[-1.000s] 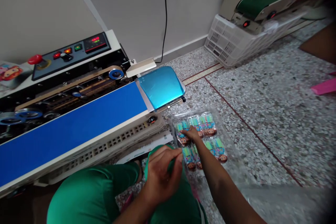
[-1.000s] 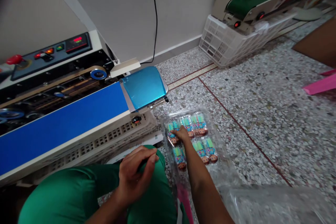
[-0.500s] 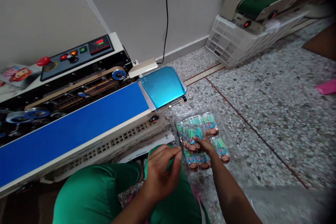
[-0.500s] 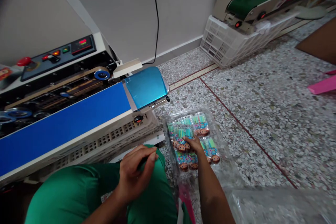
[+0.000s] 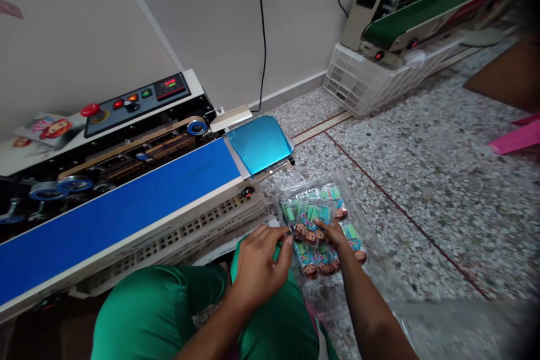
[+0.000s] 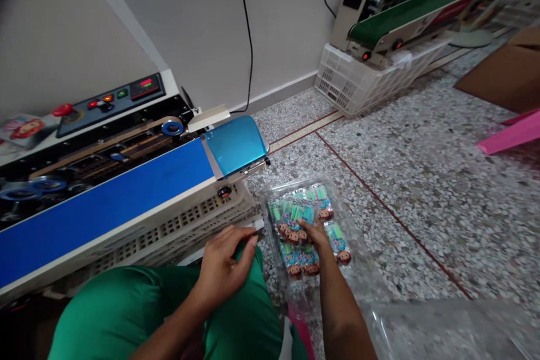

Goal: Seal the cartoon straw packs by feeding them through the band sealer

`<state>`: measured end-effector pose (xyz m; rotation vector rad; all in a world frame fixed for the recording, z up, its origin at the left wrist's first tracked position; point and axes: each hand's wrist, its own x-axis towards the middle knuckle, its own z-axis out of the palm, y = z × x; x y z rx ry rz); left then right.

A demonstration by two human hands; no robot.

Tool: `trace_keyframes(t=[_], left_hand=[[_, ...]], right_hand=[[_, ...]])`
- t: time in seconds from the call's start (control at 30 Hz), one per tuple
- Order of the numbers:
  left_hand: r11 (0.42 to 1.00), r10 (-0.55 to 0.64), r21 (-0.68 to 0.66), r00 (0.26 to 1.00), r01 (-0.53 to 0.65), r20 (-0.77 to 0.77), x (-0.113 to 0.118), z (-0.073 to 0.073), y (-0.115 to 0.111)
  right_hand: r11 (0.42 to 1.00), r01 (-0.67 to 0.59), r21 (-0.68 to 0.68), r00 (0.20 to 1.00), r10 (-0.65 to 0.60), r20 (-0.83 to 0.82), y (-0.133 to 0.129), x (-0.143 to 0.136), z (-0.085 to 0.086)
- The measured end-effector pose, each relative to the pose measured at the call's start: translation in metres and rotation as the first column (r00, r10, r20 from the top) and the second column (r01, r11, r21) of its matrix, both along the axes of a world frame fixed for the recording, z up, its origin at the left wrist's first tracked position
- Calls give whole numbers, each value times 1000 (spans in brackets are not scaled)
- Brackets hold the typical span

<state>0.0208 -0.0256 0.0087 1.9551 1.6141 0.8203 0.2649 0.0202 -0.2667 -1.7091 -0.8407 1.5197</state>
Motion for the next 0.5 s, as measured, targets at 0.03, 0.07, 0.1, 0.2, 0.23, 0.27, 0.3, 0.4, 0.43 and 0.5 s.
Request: trace_keyframes(t=[0.03,0.07,0.1,0.2,0.23,0.27,0.3,0.4,0.43,0.5], left_hand=[[1000,2,-1,1000,-2,1,-1,0,0],[1000,4,-5,1000,-4,0,-2,0,-1],[1000,8,-9,1000,-8,-1,-3,1,-2],[999,27,-25,1000,-27,-5,-6,2,-3],[999,35,-36,999,-35,-7,-7,2,-3],[998,43,-52,999,-44,-11,-8,1,-2],[996,51,-76,999,-52,-16,-9,1,1],[982,63,-176,998,-63,-5,-14,-3,18],[976,64,-209,998,-57,25,-15,-4,26],[963,49,-267,994,-20,103,-16,-4,41]], right_hand=[[1000,3,-3,1000,-3,-27,0,0,1],[1000,6,-4,999,-6,-50,-1,1,2],[1000,7,-2,998,-8,-65,-1,1,4],[1000,23,16,993,-21,-114,0,3,18],[999,29,25,990,-25,-136,1,3,25],[999,33,34,987,-27,-158,2,3,33],[998,36,46,984,-28,-176,3,4,42],[992,34,121,983,-11,-185,4,3,74],[986,36,163,984,-7,-178,3,3,86],[971,27,239,987,12,-161,0,-1,114]])
